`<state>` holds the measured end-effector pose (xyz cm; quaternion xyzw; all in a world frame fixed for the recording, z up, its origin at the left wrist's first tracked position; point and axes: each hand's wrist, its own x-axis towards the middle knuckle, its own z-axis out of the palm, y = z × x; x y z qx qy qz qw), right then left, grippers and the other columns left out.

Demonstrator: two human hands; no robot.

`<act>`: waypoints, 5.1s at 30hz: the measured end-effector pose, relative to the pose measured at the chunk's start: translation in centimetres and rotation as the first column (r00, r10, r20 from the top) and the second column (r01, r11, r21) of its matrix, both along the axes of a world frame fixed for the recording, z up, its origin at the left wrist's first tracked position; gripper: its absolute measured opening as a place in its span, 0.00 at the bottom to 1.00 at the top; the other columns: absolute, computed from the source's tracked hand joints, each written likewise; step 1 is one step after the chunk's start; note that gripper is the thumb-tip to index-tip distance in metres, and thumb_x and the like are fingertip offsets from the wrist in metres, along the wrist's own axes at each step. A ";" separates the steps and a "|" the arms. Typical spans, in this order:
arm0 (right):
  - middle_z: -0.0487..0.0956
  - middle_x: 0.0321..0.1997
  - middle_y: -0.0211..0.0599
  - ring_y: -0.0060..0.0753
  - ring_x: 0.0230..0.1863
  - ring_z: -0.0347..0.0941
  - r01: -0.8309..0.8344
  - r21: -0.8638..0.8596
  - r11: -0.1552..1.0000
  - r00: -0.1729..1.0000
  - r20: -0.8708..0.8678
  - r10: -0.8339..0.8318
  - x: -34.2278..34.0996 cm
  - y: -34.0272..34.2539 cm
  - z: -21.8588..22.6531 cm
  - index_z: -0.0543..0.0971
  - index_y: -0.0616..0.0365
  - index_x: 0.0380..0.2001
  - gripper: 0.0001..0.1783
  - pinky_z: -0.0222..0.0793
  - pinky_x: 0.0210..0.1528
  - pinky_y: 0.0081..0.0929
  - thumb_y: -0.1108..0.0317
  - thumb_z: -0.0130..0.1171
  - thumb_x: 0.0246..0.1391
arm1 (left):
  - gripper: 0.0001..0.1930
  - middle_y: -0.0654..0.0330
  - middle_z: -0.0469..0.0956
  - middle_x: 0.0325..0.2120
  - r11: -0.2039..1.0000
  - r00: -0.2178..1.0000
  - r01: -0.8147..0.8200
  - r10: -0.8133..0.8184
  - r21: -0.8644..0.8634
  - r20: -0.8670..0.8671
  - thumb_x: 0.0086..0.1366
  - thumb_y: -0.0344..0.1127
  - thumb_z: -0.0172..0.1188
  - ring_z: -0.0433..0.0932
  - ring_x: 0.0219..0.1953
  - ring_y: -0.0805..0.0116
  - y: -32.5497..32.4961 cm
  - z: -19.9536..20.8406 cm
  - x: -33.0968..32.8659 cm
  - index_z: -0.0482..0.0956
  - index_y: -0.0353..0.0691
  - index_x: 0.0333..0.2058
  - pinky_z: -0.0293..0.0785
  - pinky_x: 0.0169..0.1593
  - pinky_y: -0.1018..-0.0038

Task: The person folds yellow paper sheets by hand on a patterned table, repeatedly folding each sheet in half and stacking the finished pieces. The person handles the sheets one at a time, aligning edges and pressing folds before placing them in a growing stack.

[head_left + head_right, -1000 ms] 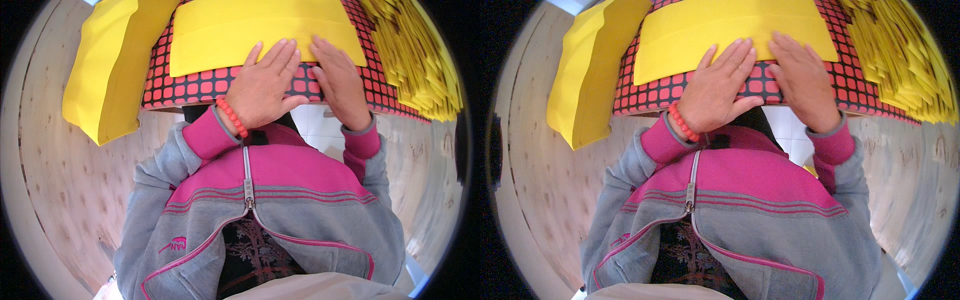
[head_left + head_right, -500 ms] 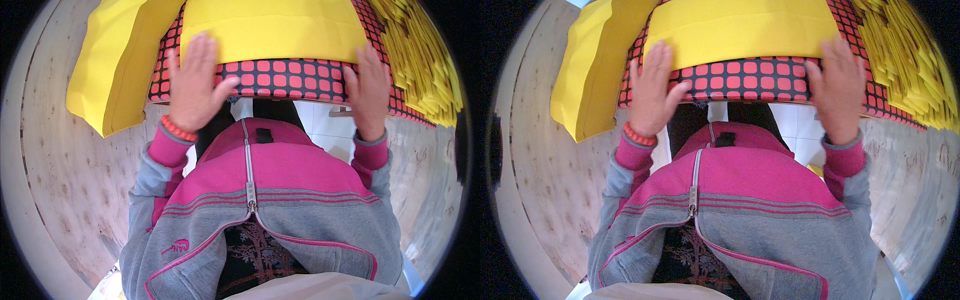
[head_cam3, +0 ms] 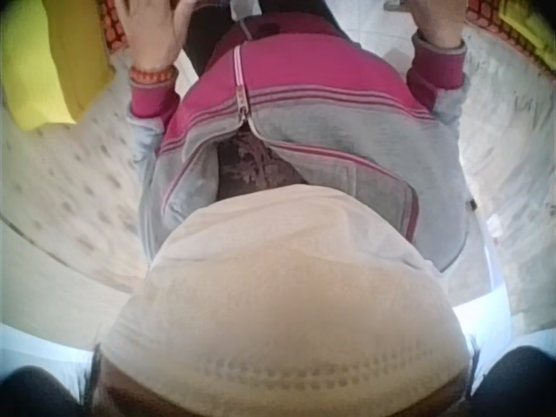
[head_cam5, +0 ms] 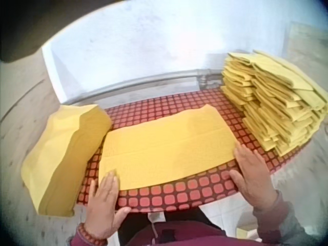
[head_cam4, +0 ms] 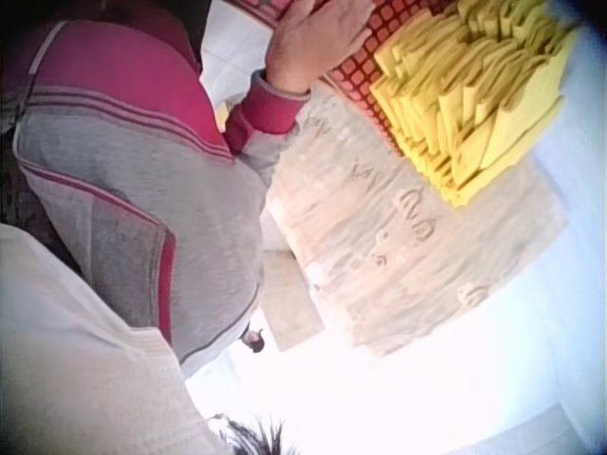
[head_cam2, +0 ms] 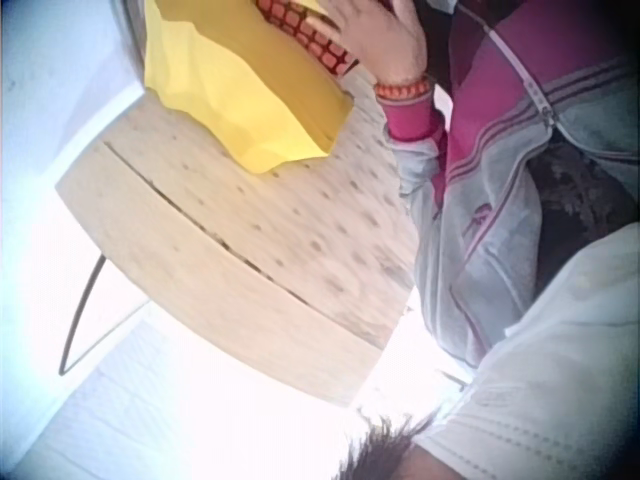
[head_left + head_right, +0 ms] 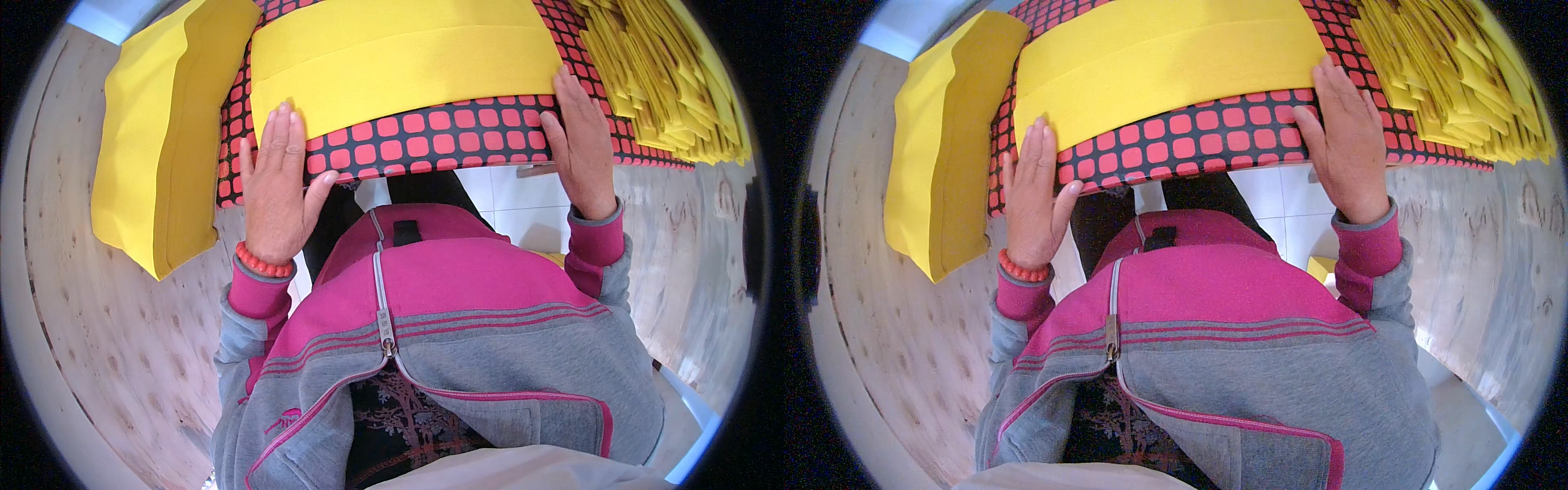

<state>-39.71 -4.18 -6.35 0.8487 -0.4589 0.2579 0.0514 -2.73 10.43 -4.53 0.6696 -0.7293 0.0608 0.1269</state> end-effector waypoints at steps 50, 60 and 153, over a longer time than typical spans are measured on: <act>0.73 0.30 0.35 0.38 0.31 0.76 -0.600 0.049 0.799 0.785 -0.154 0.599 11.4 14.7 7.0 0.75 0.53 0.32 0.13 0.73 0.33 0.36 0.61 0.64 0.46 | 0.20 0.53 0.79 0.55 0.827 -0.561 0.410 0.561 0.384 -0.609 0.74 0.39 0.57 0.80 0.55 0.62 3.1 0.5 -7.8 0.73 0.35 0.59 0.77 0.59 0.64; 0.75 0.65 0.44 0.47 0.64 0.72 -0.332 -0.176 0.927 0.943 -0.093 0.320 3.3 5.3 6.9 0.74 0.57 0.62 0.34 0.70 0.63 0.39 0.67 0.71 0.49 | 0.25 0.50 0.77 0.58 0.907 -0.458 0.324 0.400 0.270 -0.794 0.69 0.27 0.59 0.79 0.58 0.59 6.8 0.9 -2.3 0.68 0.32 0.64 0.75 0.63 0.64; 0.82 0.42 0.28 0.19 0.42 0.75 -0.514 0.434 0.740 0.823 0.492 0.283 -2.9 -4.6 2.9 0.80 0.62 0.49 0.11 0.70 0.46 0.18 0.71 0.61 0.65 | 0.07 0.65 0.78 0.37 0.977 0.552 -0.191 0.023 -0.100 -0.834 0.73 0.27 0.58 0.73 0.41 0.79 2.7 -0.1 4.2 0.80 0.30 0.45 0.69 0.48 0.80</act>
